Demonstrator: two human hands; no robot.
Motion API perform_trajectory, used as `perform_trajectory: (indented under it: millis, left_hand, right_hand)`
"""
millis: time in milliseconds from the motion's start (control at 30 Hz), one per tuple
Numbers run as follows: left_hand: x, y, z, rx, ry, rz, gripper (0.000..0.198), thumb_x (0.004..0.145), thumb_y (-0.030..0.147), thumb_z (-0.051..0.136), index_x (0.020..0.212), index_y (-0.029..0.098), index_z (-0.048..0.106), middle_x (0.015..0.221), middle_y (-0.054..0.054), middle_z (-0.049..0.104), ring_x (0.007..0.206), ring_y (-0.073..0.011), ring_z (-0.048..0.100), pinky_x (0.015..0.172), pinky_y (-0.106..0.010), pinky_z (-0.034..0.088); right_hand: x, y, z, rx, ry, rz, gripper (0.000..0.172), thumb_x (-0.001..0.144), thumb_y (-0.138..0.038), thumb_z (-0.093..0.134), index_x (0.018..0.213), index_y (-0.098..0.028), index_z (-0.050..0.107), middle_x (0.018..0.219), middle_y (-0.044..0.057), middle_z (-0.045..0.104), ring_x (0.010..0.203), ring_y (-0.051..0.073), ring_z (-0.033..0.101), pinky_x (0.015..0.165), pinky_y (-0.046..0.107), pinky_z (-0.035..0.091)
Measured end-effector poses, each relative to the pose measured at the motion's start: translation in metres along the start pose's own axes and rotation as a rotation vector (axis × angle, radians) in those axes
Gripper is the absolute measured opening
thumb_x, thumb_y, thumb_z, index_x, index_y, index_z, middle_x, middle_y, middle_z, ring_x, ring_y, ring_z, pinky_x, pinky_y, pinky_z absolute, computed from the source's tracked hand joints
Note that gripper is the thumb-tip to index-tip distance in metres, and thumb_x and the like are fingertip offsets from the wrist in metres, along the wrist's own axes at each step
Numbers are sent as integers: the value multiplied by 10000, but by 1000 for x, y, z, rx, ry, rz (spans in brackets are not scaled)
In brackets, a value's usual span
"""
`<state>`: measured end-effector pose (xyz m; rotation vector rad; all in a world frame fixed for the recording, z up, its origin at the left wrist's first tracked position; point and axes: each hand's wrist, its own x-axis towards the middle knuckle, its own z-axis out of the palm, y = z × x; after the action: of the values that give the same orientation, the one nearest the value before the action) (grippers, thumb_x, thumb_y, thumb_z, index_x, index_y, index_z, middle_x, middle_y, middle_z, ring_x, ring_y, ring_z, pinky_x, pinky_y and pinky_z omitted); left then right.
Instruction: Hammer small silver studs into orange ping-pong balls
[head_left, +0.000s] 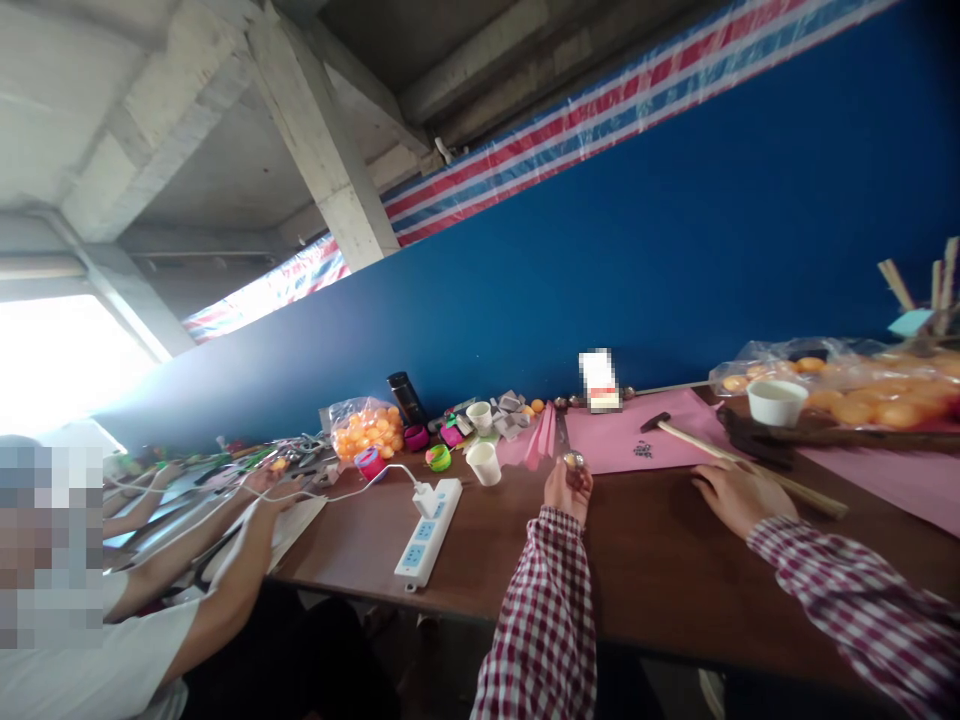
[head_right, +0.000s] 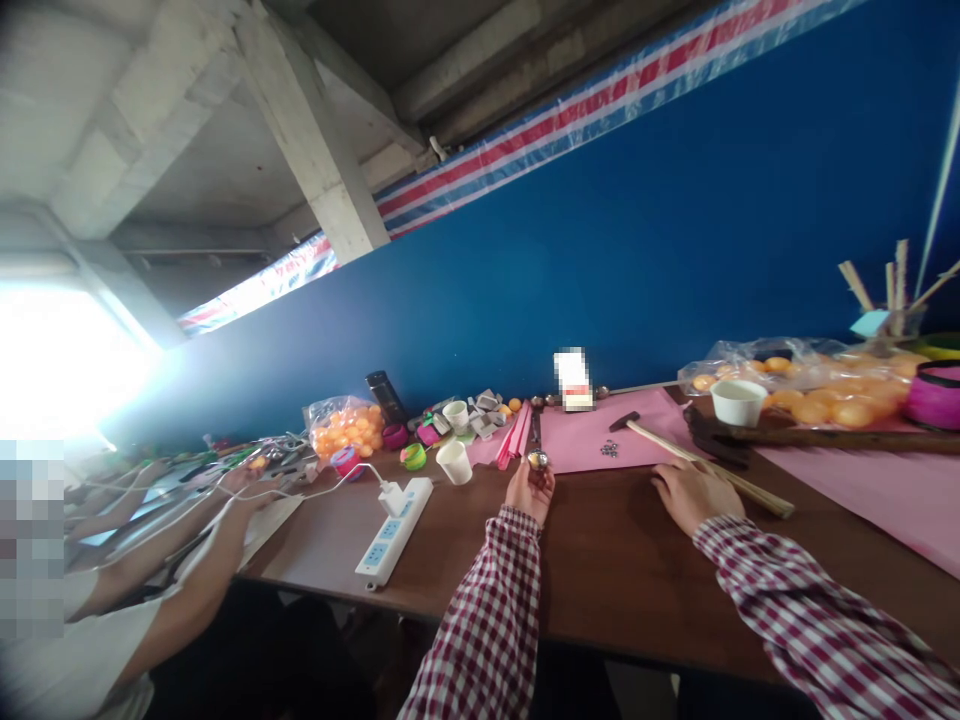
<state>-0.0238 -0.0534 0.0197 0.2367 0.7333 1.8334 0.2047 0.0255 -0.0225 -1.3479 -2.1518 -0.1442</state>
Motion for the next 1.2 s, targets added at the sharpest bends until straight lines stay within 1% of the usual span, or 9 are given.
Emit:
perform_trajectory:
  millis: [133,333,600,700,800,967,1200]
  left_hand:
    - [0,0,0,-5,11,5,195,788,268,478,738,88,537,668,-96,590,573,-108,591,526,-195,494]
    - [-2,0,2,0,27,10,199,791,260,474,727,85,544,678,-102,593,575,-112,594,518,-200,497]
    - [0,0,0,-1,22,9,187,787,256,483,745,86,551,683,-99,601,580,-114,597,511,-201,501]
    - [0,0,0,3,20,4,192,784,260,489,745,85,555,687,-101,603,573,-111,596,514,-201,503]
    - [0,0,1,3,24,0,183,788,247,483,736,86,555,704,-104,606,586,-110,600,526,-194,504]
    - [1,1,1,6,35,-12,164,788,221,483,729,85,553,709,-108,608,586,-111,599,521,-193,503]
    - [2,1,0,13,28,1,161,774,230,507,742,81,560,701,-104,609,589,-121,604,532,-211,512]
  right_hand:
    - [-1,-3,-8,-61,-31,-19,258,767,-352,406,847,-229,618,916,41,604,824,207,515,707,324,374]
    - [-2,-4,-10,-63,-31,-18,248,771,-339,407,837,-231,619,923,37,601,838,202,511,713,317,372]
    - [0,-5,-13,-84,-55,-7,248,771,-340,406,843,-240,622,903,33,596,818,196,507,672,305,369]
    - [0,-6,-14,-72,-66,-3,250,777,-336,404,853,-233,619,904,38,591,819,186,504,687,301,365]
    - [-1,-9,-18,-73,-74,2,248,784,-333,398,864,-235,611,908,35,588,831,182,498,701,298,360]
    - [-2,-14,-27,-77,-98,10,241,796,-323,384,850,-238,603,905,29,585,816,174,492,678,285,353]
    - [-1,-16,-28,-84,-128,38,244,800,-322,387,885,-243,602,927,37,577,865,180,477,693,288,346]
